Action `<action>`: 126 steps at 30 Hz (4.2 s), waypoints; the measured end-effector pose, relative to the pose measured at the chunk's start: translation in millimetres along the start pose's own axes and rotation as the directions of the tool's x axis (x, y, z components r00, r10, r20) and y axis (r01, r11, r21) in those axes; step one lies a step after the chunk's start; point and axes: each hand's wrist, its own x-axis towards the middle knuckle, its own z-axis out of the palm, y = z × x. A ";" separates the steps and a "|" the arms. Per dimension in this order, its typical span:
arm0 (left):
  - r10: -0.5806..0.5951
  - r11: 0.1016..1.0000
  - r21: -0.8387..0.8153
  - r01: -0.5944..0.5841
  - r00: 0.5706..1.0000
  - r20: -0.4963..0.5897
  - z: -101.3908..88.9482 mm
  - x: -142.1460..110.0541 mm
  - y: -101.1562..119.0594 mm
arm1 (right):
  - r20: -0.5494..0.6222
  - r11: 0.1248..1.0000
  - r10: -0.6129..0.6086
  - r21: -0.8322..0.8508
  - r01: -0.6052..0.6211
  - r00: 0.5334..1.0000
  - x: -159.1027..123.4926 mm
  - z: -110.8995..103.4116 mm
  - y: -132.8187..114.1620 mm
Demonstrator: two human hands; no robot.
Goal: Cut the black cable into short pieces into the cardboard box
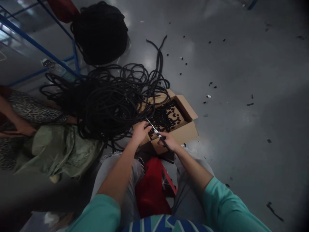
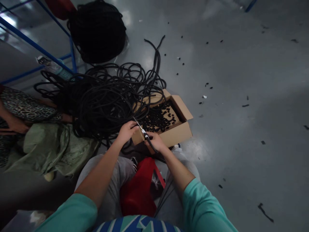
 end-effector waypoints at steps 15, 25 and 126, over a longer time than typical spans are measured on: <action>0.014 0.996 0.089 -0.028 0.988 0.153 -5.7 -4.6 13.7 | 0.054 0.989 0.025 0.141 -0.033 0.998 -0.3 4.0 0.7; -0.004 0.998 0.065 -0.002 0.994 0.106 -7.2 -1.5 9.9 | 0.017 0.983 0.107 0.145 -0.109 0.994 -2.1 6.4 -4.4; -0.111 0.972 -0.205 0.115 0.993 0.033 -6.3 -4.3 14.3 | 0.050 0.990 0.011 0.142 -0.018 0.999 3.4 2.0 -5.7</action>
